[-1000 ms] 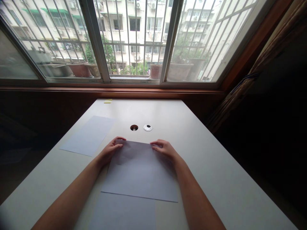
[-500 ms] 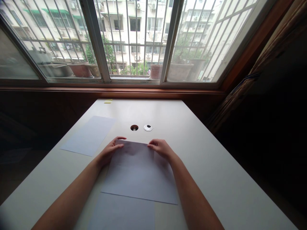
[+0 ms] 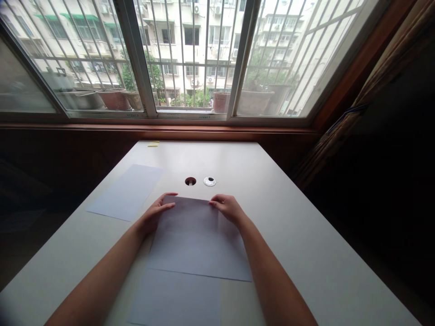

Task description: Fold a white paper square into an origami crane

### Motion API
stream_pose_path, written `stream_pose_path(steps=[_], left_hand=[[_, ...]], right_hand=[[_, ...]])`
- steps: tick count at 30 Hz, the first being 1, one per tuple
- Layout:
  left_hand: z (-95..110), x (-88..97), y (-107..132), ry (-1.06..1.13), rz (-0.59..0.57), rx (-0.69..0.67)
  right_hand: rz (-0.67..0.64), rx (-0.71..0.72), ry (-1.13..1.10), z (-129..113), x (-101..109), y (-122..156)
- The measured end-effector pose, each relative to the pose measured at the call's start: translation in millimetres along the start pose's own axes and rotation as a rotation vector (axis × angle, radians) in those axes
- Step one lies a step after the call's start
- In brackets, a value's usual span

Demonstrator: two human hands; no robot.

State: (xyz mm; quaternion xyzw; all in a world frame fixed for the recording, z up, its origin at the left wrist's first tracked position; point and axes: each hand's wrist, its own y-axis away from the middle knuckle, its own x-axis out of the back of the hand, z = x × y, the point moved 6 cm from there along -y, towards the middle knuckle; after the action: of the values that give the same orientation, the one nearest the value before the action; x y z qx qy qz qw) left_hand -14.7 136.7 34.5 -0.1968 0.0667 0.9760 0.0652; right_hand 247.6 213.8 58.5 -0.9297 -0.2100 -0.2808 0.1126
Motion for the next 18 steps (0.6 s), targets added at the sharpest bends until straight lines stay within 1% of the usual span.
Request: stream_pose_path(steps=[4, 11, 18], left_hand=[[3.8, -5.8, 1.3, 0.049, -0.035, -0.045], [5.5, -8.8, 3.4, 0.037, -0.034, -0.034], [5.0, -8.7, 3.6, 0.027, -0.041, -0.040]], right_hand=[[0.061, -0.014, -0.007, -0.9, 7.4, -3.4], [0.116, -0.032, -0.019, 3.7, 15.0, -9.9], [0.165, -0.046, -0.038, 2.8, 19.6, -12.0]])
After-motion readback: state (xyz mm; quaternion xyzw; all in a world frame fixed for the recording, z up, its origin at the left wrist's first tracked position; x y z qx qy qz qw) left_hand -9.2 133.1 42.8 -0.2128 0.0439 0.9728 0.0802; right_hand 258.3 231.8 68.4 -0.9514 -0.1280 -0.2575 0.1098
